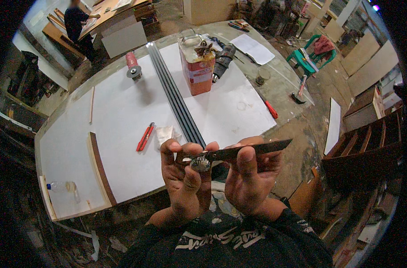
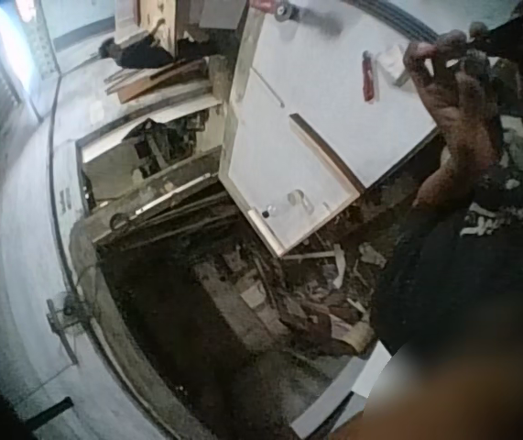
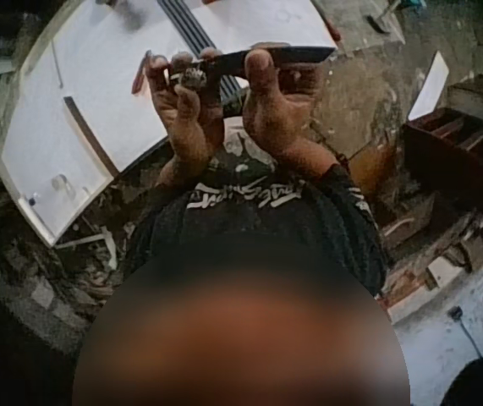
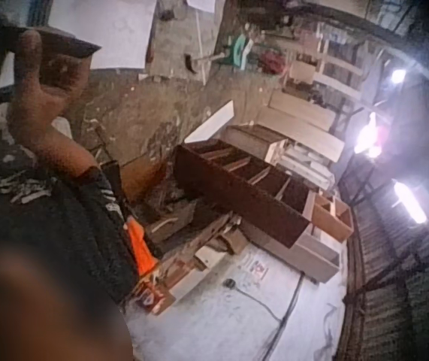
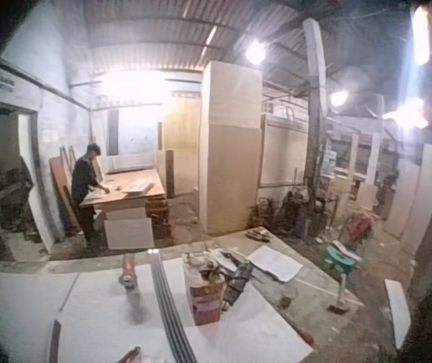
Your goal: The person trims the edges of a large white board with a utility knife, using a straight metal guide to keep cuts straight. They repeatedly score and snap off thin strips of wood veneer along the board's edges, then discard the offcuts. The person also adjusts the camera mid-task.
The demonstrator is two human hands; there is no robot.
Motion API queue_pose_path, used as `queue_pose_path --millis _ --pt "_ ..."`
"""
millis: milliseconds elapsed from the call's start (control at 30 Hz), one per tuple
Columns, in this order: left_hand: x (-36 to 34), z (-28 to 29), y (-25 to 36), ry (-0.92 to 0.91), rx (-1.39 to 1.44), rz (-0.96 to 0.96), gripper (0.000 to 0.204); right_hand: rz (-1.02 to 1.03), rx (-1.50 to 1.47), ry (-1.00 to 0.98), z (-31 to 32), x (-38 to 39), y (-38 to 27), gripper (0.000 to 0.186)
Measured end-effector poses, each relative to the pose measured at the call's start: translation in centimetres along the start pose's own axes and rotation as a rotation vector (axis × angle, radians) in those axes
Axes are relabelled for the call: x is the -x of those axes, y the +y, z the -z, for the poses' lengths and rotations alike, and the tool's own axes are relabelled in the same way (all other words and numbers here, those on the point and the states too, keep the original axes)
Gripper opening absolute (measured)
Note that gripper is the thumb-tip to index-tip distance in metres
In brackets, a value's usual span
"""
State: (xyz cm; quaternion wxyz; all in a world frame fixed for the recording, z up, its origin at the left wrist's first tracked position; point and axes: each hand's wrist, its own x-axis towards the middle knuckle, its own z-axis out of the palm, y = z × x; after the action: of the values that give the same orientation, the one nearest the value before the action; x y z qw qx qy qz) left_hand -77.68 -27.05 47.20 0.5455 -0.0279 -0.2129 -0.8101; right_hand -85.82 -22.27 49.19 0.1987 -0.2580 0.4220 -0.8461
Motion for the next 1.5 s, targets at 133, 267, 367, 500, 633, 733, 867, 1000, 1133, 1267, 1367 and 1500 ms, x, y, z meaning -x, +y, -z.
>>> queue_pose_path --millis 133,267,367,500,633,733,867,1000,1133,1267,1367,1500 --pt "-0.1 -0.2 -0.5 -0.023 -0.015 -0.023 0.049 -0.012 0.090 -0.006 0.4 -0.1 -0.4 0.018" --pt "0.1 -0.3 -0.5 -0.019 -0.020 0.014 0.052 -0.005 -0.034 0.058 0.0 0.0 -0.4 0.013" --pt "0.6 0.1 -0.4 0.011 -0.042 0.060 0.057 0.047 -0.071 0.109 -0.1 0.3 0.1 0.008" --pt "1.0 1.5 -0.5 0.062 -0.206 0.114 0.058 0.087 0.079 0.132 1.2 0.7 1.8 0.009" --pt "0.9 3.0 -1.0 0.185 -0.276 0.219 0.053 0.157 0.204 0.074 2.9 0.6 4.2 0.023" --pt "0.9 3.9 -2.1 0.231 -0.197 0.322 0.042 0.151 0.031 0.084 4.1 0.2 5.4 0.021" --pt "1.1 5.7 -3.8 0.164 -0.162 0.337 0.038 0.215 0.144 0.104 5.6 0.0 6.4 0.019" --pt "1.7 7.8 -4.4 0.196 -0.199 0.398 0.038 0.101 0.211 0.137 6.5 0.4 7.1 0.019" --pt "1.9 9.2 -5.2 0.244 -0.224 0.523 0.037 0.142 0.058 0.166 7.0 0.4 7.8 0.022" --pt "1.8 9.7 -6.3 0.231 -0.279 0.502 0.041 0.060 -0.105 0.111 8.0 0.0 7.7 0.023" --pt "1.8 9.6 -6.7 0.184 -0.347 0.474 0.042 0.058 -0.002 0.167 8.6 -0.5 7.3 0.024" --pt "2.0 9.9 -6.9 0.150 -0.423 0.385 0.040 0.039 0.029 0.197 8.5 -0.7 6.9 0.023"
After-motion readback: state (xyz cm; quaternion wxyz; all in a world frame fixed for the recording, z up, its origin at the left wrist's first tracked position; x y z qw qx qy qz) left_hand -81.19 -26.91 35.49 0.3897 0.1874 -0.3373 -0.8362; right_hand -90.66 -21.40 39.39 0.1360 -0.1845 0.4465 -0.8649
